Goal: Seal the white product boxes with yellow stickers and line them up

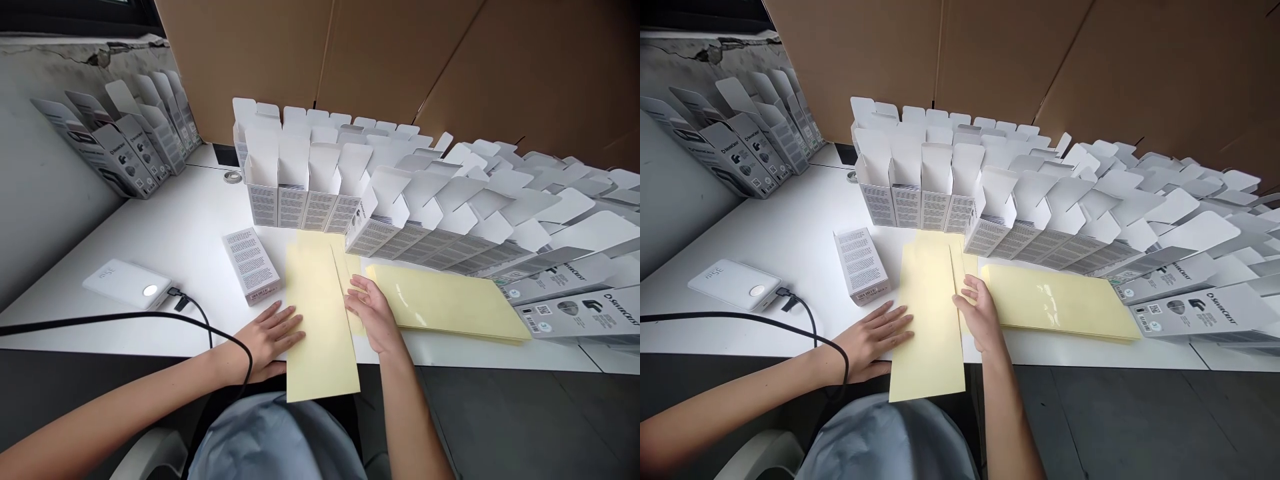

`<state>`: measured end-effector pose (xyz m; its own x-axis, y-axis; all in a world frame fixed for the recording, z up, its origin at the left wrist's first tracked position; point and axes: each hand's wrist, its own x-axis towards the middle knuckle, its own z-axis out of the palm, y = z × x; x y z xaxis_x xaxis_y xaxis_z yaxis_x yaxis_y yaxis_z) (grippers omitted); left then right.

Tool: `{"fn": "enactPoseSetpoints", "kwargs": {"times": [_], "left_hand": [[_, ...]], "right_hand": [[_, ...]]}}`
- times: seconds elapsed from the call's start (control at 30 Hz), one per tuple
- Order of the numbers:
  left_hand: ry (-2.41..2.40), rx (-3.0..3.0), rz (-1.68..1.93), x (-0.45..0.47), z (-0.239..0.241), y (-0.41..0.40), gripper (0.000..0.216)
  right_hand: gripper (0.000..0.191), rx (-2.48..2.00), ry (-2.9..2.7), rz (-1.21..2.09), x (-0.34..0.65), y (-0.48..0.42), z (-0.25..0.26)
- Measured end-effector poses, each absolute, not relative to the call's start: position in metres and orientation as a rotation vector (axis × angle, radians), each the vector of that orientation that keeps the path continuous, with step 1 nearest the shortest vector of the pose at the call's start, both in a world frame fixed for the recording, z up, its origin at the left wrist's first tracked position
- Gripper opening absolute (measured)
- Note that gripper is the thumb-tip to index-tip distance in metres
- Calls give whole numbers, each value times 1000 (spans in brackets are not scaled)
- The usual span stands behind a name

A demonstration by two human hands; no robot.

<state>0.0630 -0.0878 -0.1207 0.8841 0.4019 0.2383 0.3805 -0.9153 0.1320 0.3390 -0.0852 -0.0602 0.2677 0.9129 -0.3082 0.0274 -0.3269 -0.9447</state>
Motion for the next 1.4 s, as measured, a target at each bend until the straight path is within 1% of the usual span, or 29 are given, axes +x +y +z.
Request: {"fn": "enactPoseSetpoints", "kwargs": {"times": [0.1, 0.17, 0.27, 0.33, 0.37, 0.43, 0.53, 0.67, 0.77, 0.87, 1.0, 1.1, 1.2, 1.3, 1.4], "left_hand": [[564, 3031, 504, 63, -119, -89, 64], [557, 3027, 534, 64, -115, -89, 62], [509, 2925, 394, 64, -107, -88, 68], [489, 2825, 288, 65, -100, -86, 76], [500, 2779, 270, 67, -95, -85, 78], [559, 2717, 331, 73, -85, -82, 73], [715, 2677, 571, 91, -69, -78, 56], [897, 2582, 892, 117, -49, -76, 43], [889, 2520, 1117, 127, -38, -77, 34], [836, 2464, 1236, 127, -32, -79, 30], [737, 2396, 1215, 124, -25, -80, 26], [677, 2358, 1166, 121, -19, -80, 27], [654, 2275, 1061, 118, -12, -80, 28], [650, 2170, 936, 116, -7, -78, 26], [631, 2067, 808, 112, -4, -76, 27]], "right_hand": [[71, -1569, -775, 1232, 334, -80, -59], [70, -1465, -735, 1388, 330, -78, -58], [55, -1354, -767, 1621, 328, -78, -60], [44, -1386, -801, 1639, 328, -81, -62], [42, -1414, -812, 1619, 328, -83, -62], [42, -1444, -835, 1578, 328, -87, -61], [43, -1428, -877, 1527, 326, -96, -53], [38, -1340, -960, 1492, 320, -110, -35], [32, -1307, -1067, 1422, 317, -118, -22], [33, -1351, -1223, 1320, 317, -122, -14], [35, -1386, -1517, 1193, 320, -124, -7], [34, -1378, -1717, 1033, 322, -126, 0], [28, -1319, -1887, 861, 322, -127, 9], [19, -1284, -2008, 776, 321, -127, 16], [17, -1300, -2086, 693, 319, -127, 20]]}}
